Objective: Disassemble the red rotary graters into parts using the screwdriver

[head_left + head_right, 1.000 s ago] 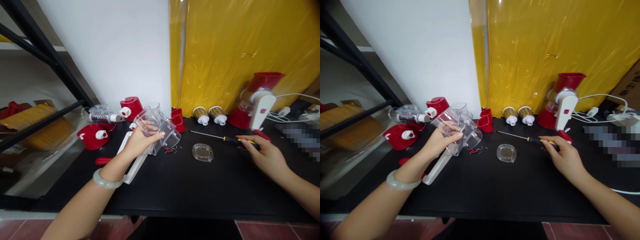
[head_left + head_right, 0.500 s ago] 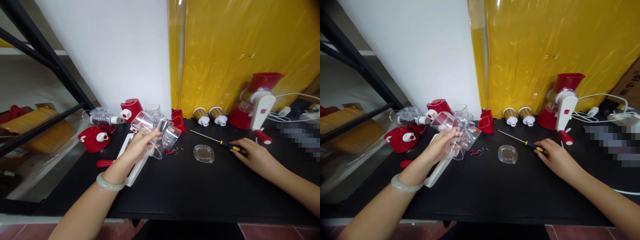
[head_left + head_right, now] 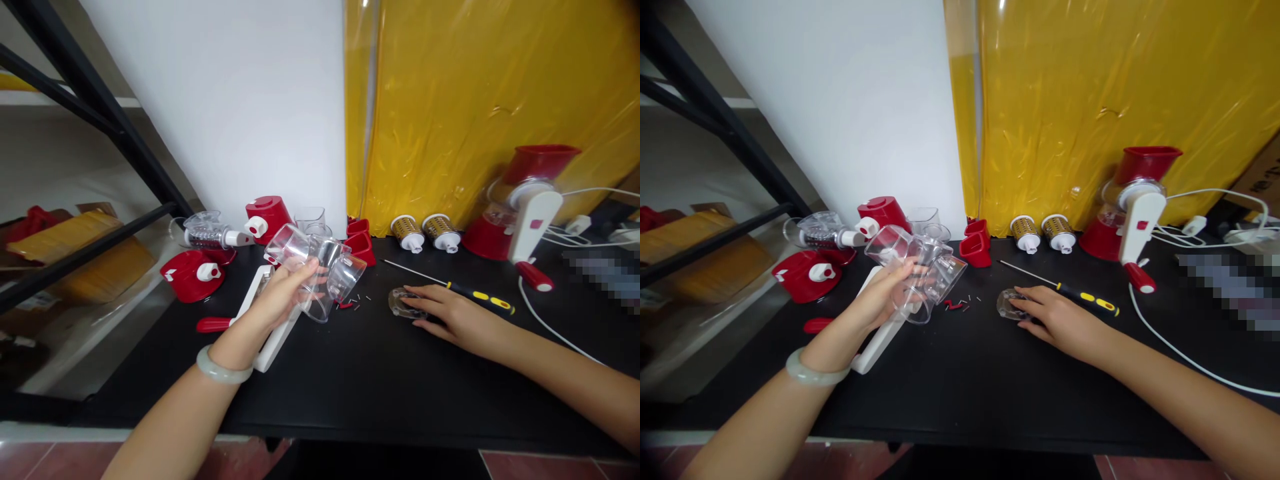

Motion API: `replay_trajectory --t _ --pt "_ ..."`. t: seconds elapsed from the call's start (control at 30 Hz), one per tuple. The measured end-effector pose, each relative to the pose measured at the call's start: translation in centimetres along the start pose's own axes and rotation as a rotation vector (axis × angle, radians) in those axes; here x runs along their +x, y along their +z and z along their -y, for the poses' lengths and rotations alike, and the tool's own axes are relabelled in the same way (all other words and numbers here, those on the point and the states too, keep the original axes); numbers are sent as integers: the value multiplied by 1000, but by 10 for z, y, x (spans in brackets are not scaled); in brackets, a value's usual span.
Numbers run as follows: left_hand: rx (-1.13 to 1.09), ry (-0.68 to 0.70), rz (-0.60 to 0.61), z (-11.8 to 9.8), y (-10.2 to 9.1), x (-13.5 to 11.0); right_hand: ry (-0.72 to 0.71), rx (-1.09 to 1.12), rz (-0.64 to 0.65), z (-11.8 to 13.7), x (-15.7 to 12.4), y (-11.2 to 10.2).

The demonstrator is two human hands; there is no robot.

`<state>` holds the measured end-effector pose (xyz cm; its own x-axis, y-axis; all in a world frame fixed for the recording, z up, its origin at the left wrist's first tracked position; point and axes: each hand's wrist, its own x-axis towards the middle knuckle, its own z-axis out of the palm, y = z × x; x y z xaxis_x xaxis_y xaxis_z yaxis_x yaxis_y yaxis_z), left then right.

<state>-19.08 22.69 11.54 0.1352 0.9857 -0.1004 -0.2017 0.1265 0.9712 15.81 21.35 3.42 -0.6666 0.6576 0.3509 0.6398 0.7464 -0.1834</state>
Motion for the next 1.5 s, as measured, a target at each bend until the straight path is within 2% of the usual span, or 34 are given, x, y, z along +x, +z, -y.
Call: replay_trajectory --t 0.1,0.2,0.3,0.37,0.43,0.57,0.8,1.2,1.33,1.5 --pt "-8 -4 -8 -1 -2 -1 81 157 -38 3 14 -2" --pt "-19 -11 -25 -2 -2 -1 269 340 -42 9 32 -4" --pt "-17 -14 -44 -3 -2 -1 453 617 22 12 52 -1" --pt "-14 -12 -57 -4 -2 -1 521 765 80 12 64 2" --pt "-13 -10 -62 -4 -2 -1 551 819 113 11 74 5" --pt "-28 -7 -70 -5 -3 -3 587 834 134 6 82 10" --pt "-56 -11 -68 -9 -3 -4 613 902 184 0 79 14" --pt "-52 -8 -77 -6 -7 -1 502 937 250 0 69 9" --pt "-52 -1 -77 -6 -7 -1 488 892 195 4 70 10" --pt "-43 -3 -76 -5 -6 -2 466 962 22 9 76 1"
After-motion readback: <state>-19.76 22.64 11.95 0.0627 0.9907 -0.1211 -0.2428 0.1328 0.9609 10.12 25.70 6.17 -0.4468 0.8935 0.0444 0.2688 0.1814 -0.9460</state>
